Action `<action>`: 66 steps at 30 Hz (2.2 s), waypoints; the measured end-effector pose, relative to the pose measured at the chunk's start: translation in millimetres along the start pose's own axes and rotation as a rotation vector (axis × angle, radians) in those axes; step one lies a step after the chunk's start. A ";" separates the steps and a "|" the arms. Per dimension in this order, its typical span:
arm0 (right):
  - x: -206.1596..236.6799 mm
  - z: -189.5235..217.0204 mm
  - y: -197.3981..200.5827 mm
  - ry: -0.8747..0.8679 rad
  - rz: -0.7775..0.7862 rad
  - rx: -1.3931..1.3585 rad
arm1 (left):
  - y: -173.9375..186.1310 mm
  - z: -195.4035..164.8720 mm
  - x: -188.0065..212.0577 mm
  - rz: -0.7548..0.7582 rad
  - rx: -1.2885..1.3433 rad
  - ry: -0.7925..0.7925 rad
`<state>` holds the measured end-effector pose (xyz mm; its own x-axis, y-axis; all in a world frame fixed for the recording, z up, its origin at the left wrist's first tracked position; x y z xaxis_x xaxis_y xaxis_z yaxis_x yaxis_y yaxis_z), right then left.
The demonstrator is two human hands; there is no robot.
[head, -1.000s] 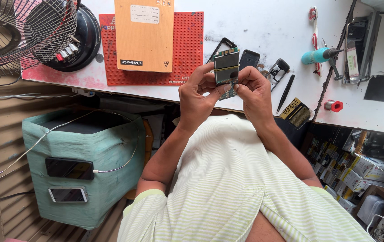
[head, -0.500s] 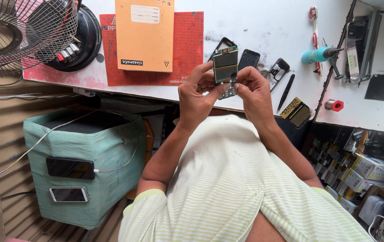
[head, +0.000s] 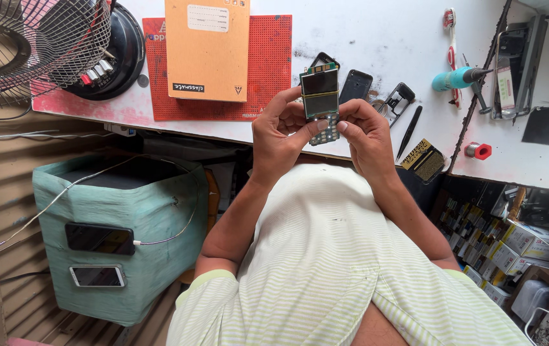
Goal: The person repairs a feature phone at a workbench. They hold the phone with its board and screen exposed, use a pry tool to work around the board, remove and reinsert the battery, and press the screen and keypad assembly back together, handling the phone parts one at a time on the bench.
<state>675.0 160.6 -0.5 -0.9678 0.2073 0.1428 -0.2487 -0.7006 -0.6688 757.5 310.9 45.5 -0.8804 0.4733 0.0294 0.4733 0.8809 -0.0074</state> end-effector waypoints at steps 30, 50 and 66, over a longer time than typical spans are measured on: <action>1.4 0.3 0.0 -0.011 -0.023 -0.008 | -0.1 3.9 0.2 0.010 0.068 0.017; 1.3 13.0 -0.9 0.062 0.007 -0.039 | -5.3 18.8 -3.2 0.113 0.278 0.108; 6.8 30.9 -37.0 0.242 0.340 0.284 | -19.5 34.7 -0.2 0.298 0.916 0.346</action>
<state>676.4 166.8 47.8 -0.9677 0.0641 -0.2439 0.0455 -0.9070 -0.4187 747.4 293.9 11.0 -0.6054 0.7736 0.1872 0.3393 0.4636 -0.8185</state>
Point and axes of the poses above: each hand's wrist, its own x-axis away from the middle knuckle, its own y-axis out of the back of the hand, z = x × y, the point moved 8 cm from there along -x, towards the middle knuckle, and after that the axes turned 11 degrees about -x, right-handed, at the moved point
